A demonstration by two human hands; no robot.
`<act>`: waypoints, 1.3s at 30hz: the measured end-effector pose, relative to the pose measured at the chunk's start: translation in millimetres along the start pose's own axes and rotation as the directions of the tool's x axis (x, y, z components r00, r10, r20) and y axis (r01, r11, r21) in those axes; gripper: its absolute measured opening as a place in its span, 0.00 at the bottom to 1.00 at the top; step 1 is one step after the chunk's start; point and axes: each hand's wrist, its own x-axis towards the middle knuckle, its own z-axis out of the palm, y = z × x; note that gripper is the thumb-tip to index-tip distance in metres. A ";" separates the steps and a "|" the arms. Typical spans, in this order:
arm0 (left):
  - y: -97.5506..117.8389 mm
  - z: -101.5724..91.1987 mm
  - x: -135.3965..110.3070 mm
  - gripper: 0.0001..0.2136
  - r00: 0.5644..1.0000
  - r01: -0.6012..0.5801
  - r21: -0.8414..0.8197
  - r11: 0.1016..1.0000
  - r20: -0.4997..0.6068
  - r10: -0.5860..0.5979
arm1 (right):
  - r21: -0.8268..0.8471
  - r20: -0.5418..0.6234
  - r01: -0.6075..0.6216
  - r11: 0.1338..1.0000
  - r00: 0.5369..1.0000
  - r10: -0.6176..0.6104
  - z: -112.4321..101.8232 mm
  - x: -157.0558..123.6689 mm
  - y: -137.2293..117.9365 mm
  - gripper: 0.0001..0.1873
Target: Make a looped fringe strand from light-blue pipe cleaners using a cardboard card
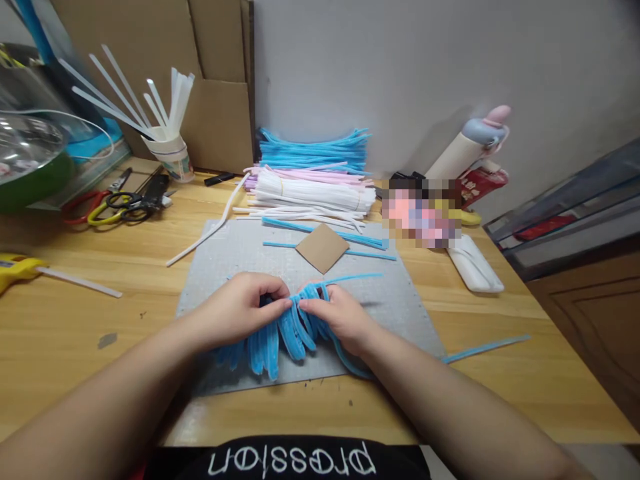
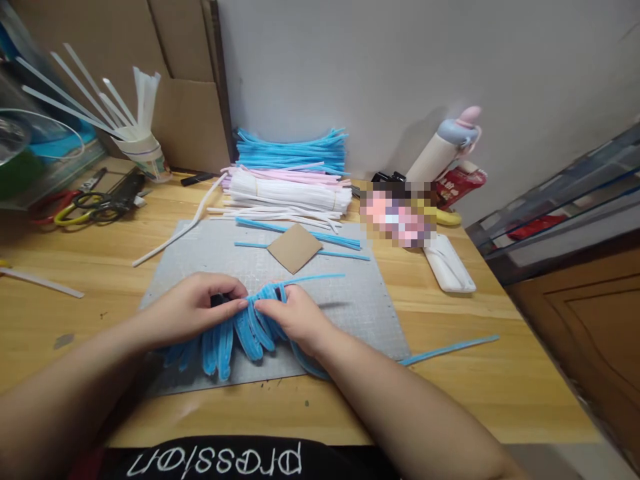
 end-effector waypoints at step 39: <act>2.6 3.2 -6.8 0.09 0.998 -0.038 -0.148 0.988 -0.050 0.031 | -0.094 -0.010 0.104 0.990 0.994 -0.105 2.9 1.7 -1.7 0.15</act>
